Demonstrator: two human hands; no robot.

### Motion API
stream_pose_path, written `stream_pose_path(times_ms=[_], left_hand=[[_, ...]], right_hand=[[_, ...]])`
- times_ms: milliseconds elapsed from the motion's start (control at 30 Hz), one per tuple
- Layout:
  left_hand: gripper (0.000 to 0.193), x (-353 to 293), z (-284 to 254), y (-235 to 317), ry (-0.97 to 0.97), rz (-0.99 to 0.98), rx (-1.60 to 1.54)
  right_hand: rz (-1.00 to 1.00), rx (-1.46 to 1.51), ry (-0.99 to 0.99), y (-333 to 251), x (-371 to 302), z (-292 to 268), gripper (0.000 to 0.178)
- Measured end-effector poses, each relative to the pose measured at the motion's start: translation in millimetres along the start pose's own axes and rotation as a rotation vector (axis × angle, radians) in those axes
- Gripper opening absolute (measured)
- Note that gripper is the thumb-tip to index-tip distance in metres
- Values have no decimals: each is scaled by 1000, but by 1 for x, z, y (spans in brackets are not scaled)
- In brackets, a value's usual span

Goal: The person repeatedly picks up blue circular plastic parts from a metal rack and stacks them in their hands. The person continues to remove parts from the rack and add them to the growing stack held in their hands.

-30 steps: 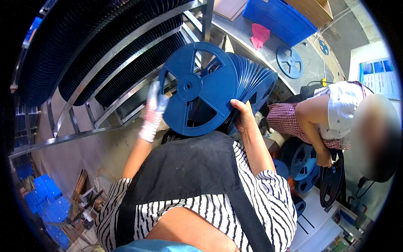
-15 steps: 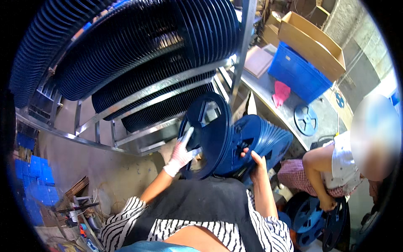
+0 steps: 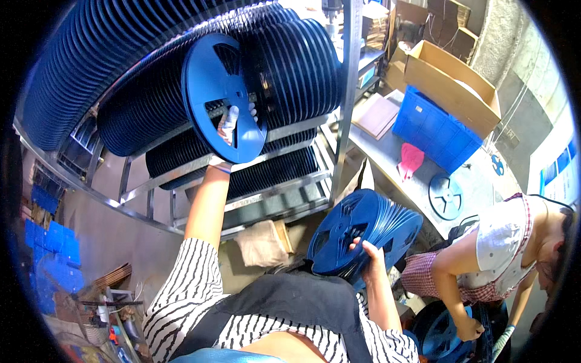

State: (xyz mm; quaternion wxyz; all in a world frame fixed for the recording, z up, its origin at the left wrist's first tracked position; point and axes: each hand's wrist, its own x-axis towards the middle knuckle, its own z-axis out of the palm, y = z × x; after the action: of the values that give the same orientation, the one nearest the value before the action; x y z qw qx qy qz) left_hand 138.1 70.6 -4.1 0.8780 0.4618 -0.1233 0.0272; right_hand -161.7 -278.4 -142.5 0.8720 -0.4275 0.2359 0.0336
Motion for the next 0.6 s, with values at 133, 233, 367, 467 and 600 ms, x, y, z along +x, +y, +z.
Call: stream_pose_path(times_ms=[133,233,367,467,600], left_hand=[[56,18,13,-3,-90,74,80],[60,35,24,-13,-11,86,225],[51,66,30,-27,6,169,317],[45,121,-10,-47,52,147,186],[49,153,-44,-90,10,126,563]], right_hand=[[-17,35,20,-8,-4,0,37],[-24,49,58,-10,4,-11,36],[-35,64,101,-17,11,-17,37],[-40,50,75,-22,23,-10,36],[-35,11,72,-25,26,-7,34]])
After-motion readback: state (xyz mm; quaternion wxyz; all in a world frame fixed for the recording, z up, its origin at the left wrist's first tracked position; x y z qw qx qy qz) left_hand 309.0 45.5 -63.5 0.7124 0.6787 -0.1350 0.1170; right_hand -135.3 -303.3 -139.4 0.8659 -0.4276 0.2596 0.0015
